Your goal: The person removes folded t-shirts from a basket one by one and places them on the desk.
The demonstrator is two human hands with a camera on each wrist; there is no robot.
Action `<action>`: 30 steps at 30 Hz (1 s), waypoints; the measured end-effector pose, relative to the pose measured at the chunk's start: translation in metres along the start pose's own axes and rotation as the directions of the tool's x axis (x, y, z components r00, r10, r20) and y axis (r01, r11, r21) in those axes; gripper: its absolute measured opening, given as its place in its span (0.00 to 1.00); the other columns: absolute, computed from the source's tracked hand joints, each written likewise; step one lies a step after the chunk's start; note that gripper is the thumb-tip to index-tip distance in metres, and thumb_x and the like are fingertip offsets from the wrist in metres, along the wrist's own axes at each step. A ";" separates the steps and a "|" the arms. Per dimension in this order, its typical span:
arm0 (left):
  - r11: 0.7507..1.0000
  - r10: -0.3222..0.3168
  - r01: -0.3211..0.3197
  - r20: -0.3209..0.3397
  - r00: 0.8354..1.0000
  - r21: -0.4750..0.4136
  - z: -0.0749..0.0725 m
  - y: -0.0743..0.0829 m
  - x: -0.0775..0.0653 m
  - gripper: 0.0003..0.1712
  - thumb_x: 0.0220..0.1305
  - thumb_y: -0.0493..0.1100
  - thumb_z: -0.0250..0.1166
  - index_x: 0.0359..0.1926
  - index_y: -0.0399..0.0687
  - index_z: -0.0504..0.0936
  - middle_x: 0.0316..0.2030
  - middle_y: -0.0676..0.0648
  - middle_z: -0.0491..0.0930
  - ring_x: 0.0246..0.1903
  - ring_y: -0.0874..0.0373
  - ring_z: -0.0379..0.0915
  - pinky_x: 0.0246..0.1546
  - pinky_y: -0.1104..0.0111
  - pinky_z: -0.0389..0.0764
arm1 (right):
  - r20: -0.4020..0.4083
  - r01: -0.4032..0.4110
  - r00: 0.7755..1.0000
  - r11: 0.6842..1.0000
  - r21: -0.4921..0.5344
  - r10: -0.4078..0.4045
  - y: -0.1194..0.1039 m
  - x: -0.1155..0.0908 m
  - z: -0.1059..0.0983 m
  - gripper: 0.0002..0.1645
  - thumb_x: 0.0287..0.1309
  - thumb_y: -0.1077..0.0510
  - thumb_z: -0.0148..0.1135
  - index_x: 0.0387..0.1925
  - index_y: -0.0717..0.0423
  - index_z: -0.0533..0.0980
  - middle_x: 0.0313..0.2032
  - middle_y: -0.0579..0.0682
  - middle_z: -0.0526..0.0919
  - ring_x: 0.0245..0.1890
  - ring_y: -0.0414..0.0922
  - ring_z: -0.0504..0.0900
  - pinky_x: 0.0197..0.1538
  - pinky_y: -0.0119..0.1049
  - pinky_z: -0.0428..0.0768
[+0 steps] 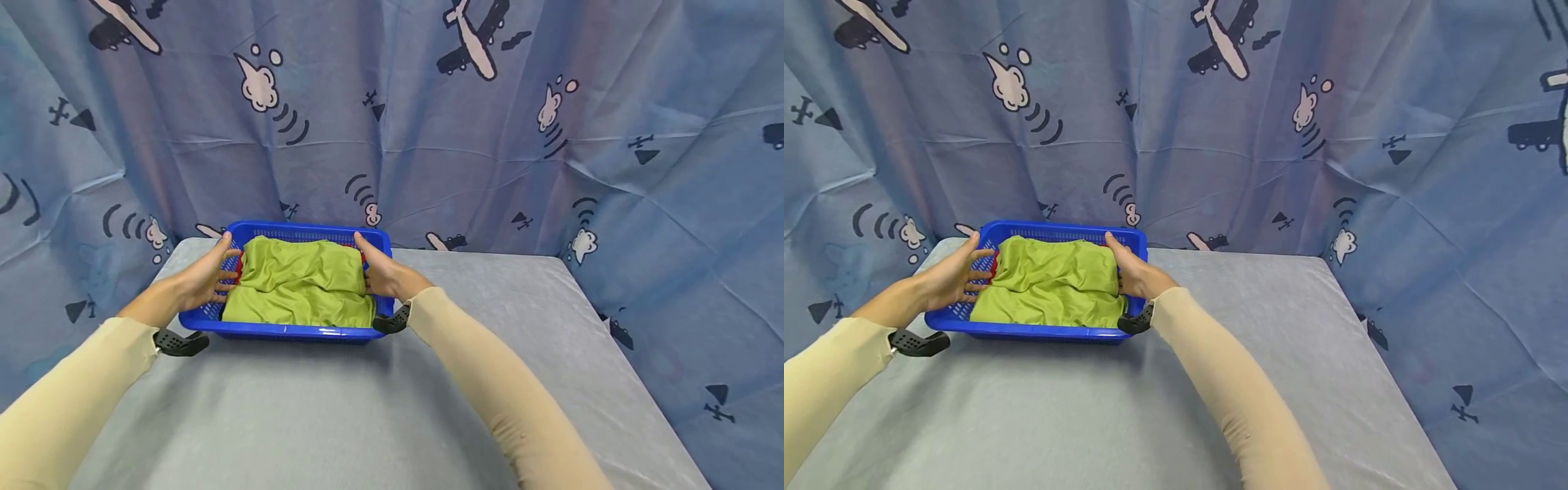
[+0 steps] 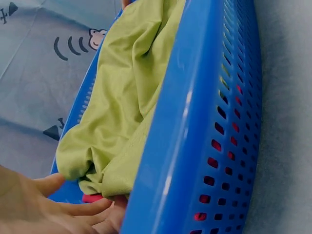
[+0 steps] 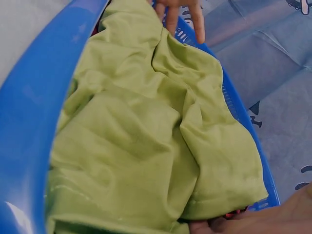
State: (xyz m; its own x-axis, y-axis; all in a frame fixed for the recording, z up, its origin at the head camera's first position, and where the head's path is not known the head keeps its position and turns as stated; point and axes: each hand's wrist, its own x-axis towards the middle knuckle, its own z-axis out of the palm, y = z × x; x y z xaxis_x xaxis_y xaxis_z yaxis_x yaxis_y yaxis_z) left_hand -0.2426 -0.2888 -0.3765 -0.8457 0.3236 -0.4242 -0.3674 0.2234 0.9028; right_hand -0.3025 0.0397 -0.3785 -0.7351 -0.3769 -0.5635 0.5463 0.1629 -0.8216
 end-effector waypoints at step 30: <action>0.979 0.001 -0.040 0.196 0.981 0.198 0.003 -0.011 0.003 0.41 0.80 0.65 0.37 0.81 0.64 0.27 0.80 0.41 0.18 0.78 0.32 0.17 0.74 0.32 0.37 | 0.294 0.236 0.951 0.838 -0.492 -0.096 0.010 -0.011 0.000 0.50 0.67 0.50 0.64 0.79 0.24 0.46 0.82 0.42 0.33 0.82 0.49 0.39 0.81 0.55 0.47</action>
State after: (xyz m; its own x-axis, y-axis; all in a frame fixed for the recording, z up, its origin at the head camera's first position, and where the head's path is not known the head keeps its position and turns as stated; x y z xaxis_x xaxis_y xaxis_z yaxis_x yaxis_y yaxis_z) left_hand -0.2403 -0.2869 -0.3878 -0.7537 0.4978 -0.4291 -0.2488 0.3881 0.8874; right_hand -0.2887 0.0456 -0.3804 -0.6338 -0.6418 -0.4317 0.0863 0.4960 -0.8640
